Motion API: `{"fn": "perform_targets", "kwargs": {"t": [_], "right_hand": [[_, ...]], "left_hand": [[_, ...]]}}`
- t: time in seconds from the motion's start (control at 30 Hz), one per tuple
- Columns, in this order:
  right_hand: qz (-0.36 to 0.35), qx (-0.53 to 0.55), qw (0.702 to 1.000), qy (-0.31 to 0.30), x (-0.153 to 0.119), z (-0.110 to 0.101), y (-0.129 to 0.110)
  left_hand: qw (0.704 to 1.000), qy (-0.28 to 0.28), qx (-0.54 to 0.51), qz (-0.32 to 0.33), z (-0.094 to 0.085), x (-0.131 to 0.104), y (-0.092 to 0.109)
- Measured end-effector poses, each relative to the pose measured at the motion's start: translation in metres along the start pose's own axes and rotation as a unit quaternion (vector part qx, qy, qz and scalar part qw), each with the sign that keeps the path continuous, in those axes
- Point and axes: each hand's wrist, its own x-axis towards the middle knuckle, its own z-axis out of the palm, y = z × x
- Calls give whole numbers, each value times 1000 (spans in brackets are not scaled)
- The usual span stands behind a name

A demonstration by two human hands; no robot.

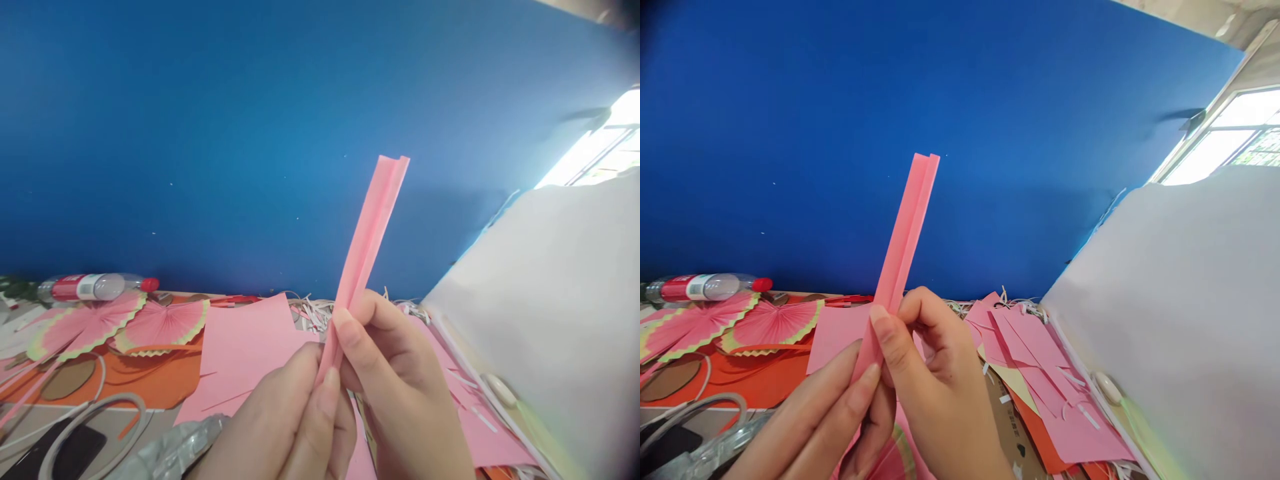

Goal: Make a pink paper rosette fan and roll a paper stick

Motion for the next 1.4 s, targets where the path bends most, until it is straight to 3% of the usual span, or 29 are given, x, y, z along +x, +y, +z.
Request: {"fn": "perform_targets", "kwargs": {"t": [0.13,0.33,0.47,0.73,0.87,1.0,1.13,1.4], "right_hand": [[-2,-31,999,-26,0,-2,-3],[10,-5,1000,-5,0,-5,-4],[12,-50,998,-24,1,-4,-5],[-12,-53,999,5,-1,-2,0],[-24,-42,999,24,-1,-1,-3],[-4,-47,999,-22,1,-2,-7],[-2,-29,999,-20,2,-2,-7],[24,-45,998,-36,2,-3,-9]], "left_hand": [[999,37,-18,24,-2,2,0],[999,-4,-44,-19,0,5,5],[997,-19,-63,-26,1,9,9],[999,-25,-28,-12,0,9,11],[1000,-1,-26,2,1,8,11],[999,23,-24,-1,2,7,8],[999,28,-18,-2,6,5,1],[998,-12,-67,9,8,6,-3]]}}
